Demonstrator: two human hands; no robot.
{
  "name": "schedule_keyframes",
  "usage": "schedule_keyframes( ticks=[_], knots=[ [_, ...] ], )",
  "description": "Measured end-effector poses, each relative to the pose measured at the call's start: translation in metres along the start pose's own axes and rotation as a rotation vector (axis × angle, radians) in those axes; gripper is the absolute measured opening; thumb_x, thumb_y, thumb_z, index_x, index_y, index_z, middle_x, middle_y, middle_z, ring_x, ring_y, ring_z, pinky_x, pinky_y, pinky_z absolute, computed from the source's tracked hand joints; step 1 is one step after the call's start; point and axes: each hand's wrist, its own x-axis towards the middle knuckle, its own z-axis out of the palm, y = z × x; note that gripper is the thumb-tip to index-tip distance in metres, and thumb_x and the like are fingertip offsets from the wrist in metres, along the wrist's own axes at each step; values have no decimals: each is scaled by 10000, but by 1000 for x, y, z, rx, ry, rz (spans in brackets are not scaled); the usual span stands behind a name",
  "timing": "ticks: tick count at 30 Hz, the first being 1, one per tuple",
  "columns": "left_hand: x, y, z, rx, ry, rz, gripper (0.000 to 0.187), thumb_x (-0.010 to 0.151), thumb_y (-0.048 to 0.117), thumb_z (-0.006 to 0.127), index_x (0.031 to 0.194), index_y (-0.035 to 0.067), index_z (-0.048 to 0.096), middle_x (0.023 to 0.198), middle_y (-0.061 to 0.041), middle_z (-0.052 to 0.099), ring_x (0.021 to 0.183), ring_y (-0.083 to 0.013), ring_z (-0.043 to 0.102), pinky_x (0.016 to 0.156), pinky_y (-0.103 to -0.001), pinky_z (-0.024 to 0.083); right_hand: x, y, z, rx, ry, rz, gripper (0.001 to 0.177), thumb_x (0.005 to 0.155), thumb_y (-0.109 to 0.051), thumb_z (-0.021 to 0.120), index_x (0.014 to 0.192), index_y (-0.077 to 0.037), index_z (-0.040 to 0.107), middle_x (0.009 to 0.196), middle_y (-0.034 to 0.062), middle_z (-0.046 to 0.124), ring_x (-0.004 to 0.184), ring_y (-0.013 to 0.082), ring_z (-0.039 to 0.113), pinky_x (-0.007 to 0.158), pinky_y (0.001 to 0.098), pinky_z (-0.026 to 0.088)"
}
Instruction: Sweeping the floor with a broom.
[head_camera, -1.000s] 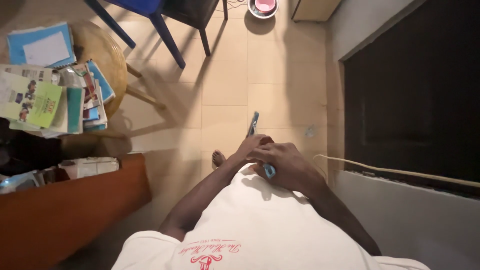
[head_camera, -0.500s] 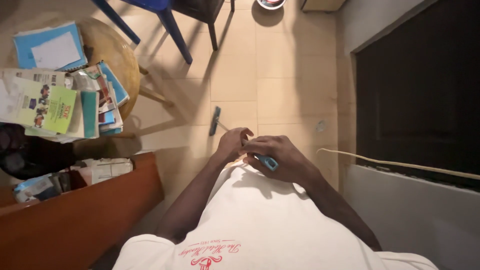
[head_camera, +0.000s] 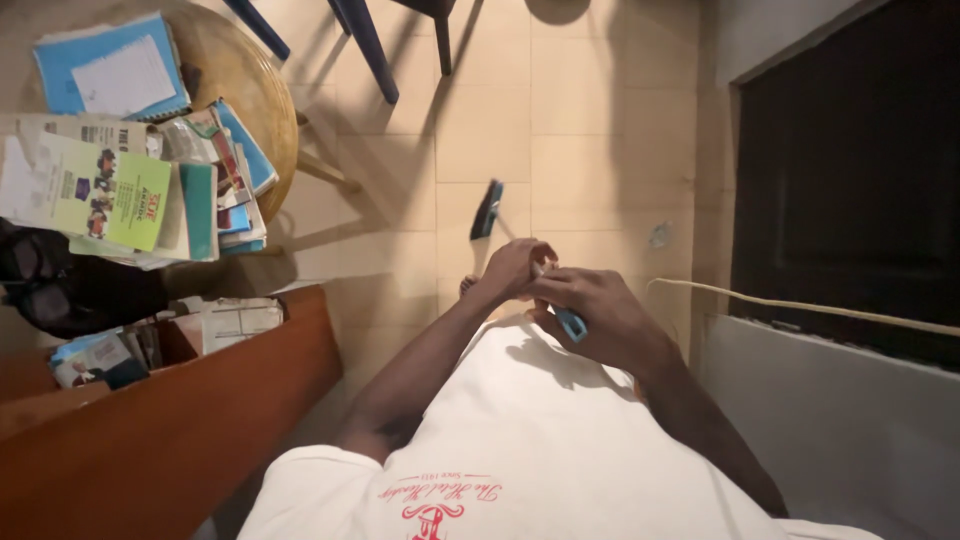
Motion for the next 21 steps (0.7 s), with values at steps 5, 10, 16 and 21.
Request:
schedule_keyframes(
  ticks=[5, 10, 16, 21],
  knots=[
    [9, 5, -3, -143, -2, 66, 306, 870, 337, 700, 1100, 142, 753, 971, -60, 754, 956, -259, 719, 851, -398, 574, 2, -8, -8, -2, 83, -80, 296, 836, -155, 775, 1121, -124, 702, 984, 89, 735, 867, 321, 719, 752, 412, 579],
    [1, 24, -32, -114, 41, 55, 326, 847, 288, 697, 1130, 133, 735, 966, -66, 753, 952, -276, 717, 839, -407, 563, 11, -4, -20, 31, 67, -100, 252, 872, -157, 761, 1110, -118, 690, 943, 66, 728, 859, 281, 728, 762, 399, 571],
    [-15, 46, -62, -117, 174, -45, 413, 782, 246, 733, 1165, 96, 707, 1016, -104, 752, 971, -294, 722, 859, -398, 566, 22, 20, -38, 99, -10, -114, 206, 897, -172, 757, 1099, -134, 730, 885, 57, 730, 798, 255, 721, 716, 415, 555],
    [6, 56, -72, -123, 241, -68, 502, 722, 281, 783, 1165, 62, 694, 1054, -129, 738, 952, -303, 720, 840, -397, 566, 39, 61, -49, 125, -11, -244, 192, 895, -155, 742, 1086, -130, 736, 946, 68, 739, 867, 291, 713, 748, 419, 572]
  ],
)
